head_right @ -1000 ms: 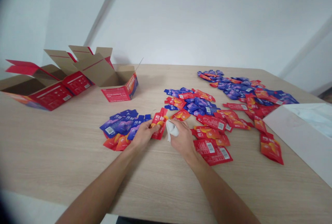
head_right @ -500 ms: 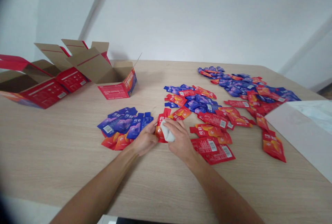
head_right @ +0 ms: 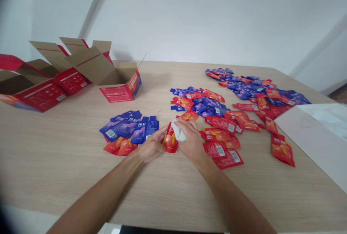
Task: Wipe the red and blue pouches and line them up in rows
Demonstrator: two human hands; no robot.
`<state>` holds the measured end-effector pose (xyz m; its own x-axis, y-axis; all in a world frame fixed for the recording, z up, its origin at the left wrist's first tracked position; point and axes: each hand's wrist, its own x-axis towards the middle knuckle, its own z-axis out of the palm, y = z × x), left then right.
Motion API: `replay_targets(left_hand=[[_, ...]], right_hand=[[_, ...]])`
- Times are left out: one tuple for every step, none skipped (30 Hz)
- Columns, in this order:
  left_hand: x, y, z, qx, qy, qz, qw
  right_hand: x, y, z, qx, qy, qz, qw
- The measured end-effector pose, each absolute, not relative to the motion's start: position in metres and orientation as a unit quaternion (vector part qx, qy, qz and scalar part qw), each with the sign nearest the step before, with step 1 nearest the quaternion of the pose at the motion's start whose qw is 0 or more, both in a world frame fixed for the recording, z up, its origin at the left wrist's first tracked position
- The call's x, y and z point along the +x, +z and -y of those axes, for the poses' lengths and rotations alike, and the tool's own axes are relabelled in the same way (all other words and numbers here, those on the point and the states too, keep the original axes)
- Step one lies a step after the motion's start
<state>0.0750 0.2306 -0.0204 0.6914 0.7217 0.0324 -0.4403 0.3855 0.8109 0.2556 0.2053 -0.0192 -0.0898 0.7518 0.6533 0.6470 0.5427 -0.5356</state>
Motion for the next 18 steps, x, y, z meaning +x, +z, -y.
replay_targets(left_hand=[[0.074,-0.02,-0.231,0.418,0.372,-0.173,0.81],[0.073,-0.019,-0.232,0.41,0.388,-0.181,0.805],[0.071,-0.018,-0.233,0.403,0.402,-0.189,0.801],[0.07,-0.018,-0.234,0.396,0.41,-0.195,0.798],[0.069,-0.017,-0.234,0.39,0.414,-0.2,0.798],[0.069,-0.016,-0.235,0.384,0.416,-0.204,0.798],[0.069,-0.016,-0.235,0.378,0.418,-0.207,0.799],[0.07,-0.016,-0.236,0.37,0.423,-0.21,0.8],[0.071,-0.016,-0.237,0.359,0.432,-0.212,0.8],[0.072,-0.015,-0.237,0.343,0.442,-0.216,0.8],[0.074,-0.015,-0.238,0.323,0.456,-0.222,0.799],[0.075,-0.014,-0.239,0.3,0.471,-0.231,0.797],[0.076,-0.013,-0.24,0.278,0.486,-0.242,0.792],[0.076,-0.011,-0.24,0.261,0.499,-0.252,0.787],[0.076,-0.01,-0.241,0.25,0.508,-0.259,0.782],[0.076,-0.009,-0.241,0.248,0.513,-0.262,0.779],[0.075,-0.008,-0.241,0.251,0.519,-0.263,0.774],[0.075,-0.008,-0.241,0.258,0.525,-0.264,0.767]], right_hand=[[0.251,-0.02,-0.203,-0.453,0.069,0.752,0.474],[0.246,-0.021,-0.201,-0.428,0.088,0.77,0.464],[0.241,-0.022,-0.198,-0.404,0.109,0.787,0.453],[0.237,-0.022,-0.196,-0.387,0.13,0.799,0.443],[0.233,-0.023,-0.194,-0.374,0.148,0.806,0.434],[0.231,-0.022,-0.192,-0.368,0.162,0.809,0.429],[0.23,-0.021,-0.19,-0.368,0.169,0.806,0.431],[0.231,-0.02,-0.19,-0.374,0.172,0.798,0.44],[0.233,-0.018,-0.189,-0.385,0.168,0.786,0.454],[0.235,-0.017,-0.189,-0.4,0.161,0.769,0.472],[0.237,-0.015,-0.189,-0.421,0.15,0.746,0.494],[0.239,-0.014,-0.189,-0.446,0.139,0.718,0.516],[0.241,-0.013,-0.19,-0.472,0.128,0.688,0.536],[0.241,-0.012,-0.19,-0.494,0.119,0.66,0.553],[0.242,-0.012,-0.191,-0.513,0.115,0.636,0.565],[0.241,-0.013,-0.191,-0.525,0.119,0.62,0.571],[0.24,-0.013,-0.191,-0.531,0.128,0.611,0.573],[0.238,-0.014,-0.191,-0.529,0.142,0.611,0.571]])
